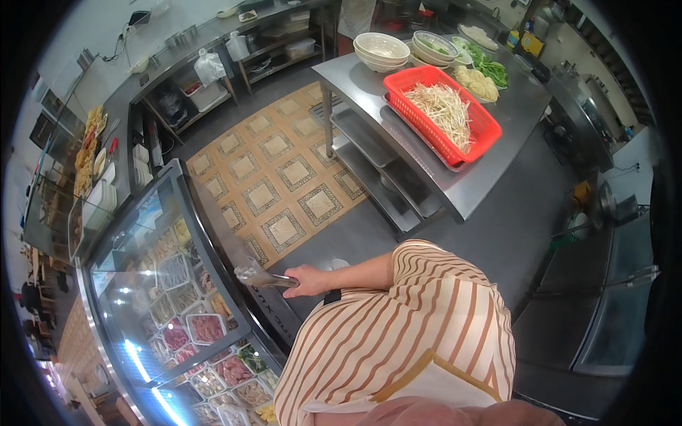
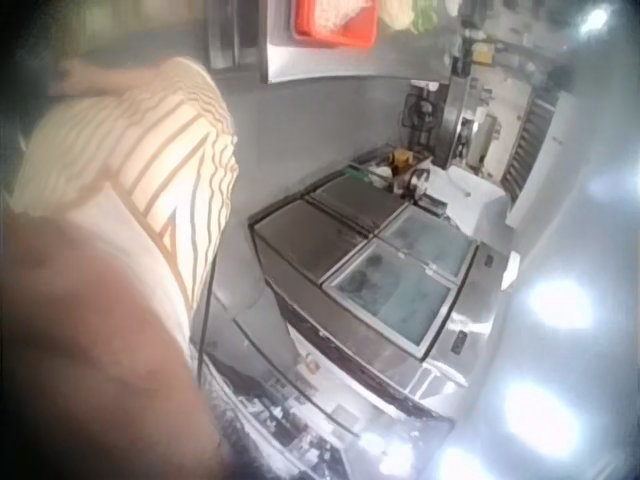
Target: The person assembles food items into a white styrofoam container using tongs. They select various ingredients, including meat and vegetables, from a refrigerated display case and place them into the container. The person moves between the display case and a counter area during the process.
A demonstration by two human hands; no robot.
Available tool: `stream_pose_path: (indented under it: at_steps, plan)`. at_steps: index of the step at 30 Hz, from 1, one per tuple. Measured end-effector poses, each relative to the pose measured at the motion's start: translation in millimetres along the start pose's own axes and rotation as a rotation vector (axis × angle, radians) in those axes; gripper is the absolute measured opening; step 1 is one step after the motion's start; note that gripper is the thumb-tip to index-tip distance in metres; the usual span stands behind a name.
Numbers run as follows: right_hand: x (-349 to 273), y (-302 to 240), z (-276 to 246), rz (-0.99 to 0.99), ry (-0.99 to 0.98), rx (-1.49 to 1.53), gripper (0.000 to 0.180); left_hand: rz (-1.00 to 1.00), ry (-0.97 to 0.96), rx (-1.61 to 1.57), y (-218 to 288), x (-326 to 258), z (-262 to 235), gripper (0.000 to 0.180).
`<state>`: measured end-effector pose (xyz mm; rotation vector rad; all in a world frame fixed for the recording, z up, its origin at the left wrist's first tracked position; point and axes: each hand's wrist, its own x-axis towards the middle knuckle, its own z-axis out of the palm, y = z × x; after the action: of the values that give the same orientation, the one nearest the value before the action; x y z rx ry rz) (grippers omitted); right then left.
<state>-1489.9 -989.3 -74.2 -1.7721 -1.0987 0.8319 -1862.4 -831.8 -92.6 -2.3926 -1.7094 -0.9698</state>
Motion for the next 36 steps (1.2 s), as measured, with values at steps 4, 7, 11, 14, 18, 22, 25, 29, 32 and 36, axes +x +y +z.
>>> stream_pose_path:
  at_steps: [4,7,11,14,18,22,25,29,32,36]
  plan:
    - [30,9,-45,-0.043,-0.075,-0.074,0.055,-0.016,0.008,-0.077,37,12,-3,0.019]
    - [30,35,-92,0.069,0.023,0.005,0.048,0.019,0.016,-0.166,87,27,15,0.021]
    - [36,89,-120,0.122,0.030,0.028,0.038,-0.070,-0.118,-0.208,167,45,27,0.021]
    - [55,73,-148,0.339,0.006,0.169,0.036,-0.154,-0.301,-0.197,187,49,42,0.022]
    - [111,48,-149,0.301,-0.027,0.278,0.042,-0.346,-0.228,-0.318,195,64,70,0.027]
    - [172,40,-141,0.219,-0.099,0.145,0.039,-0.342,-0.181,-0.494,208,125,106,0.025]
    - [214,27,-158,0.130,-0.035,0.012,0.039,-0.275,-0.154,-0.556,230,189,148,0.028]
    - [258,40,-187,0.105,0.207,0.187,0.041,-0.078,-0.129,-0.678,235,261,214,0.030]
    - [280,41,-218,0.405,0.243,0.465,0.040,-0.059,-0.321,-0.746,271,310,240,0.029]
    - [318,44,-222,0.554,0.155,0.648,0.036,0.072,-0.249,-0.693,302,349,287,0.023]
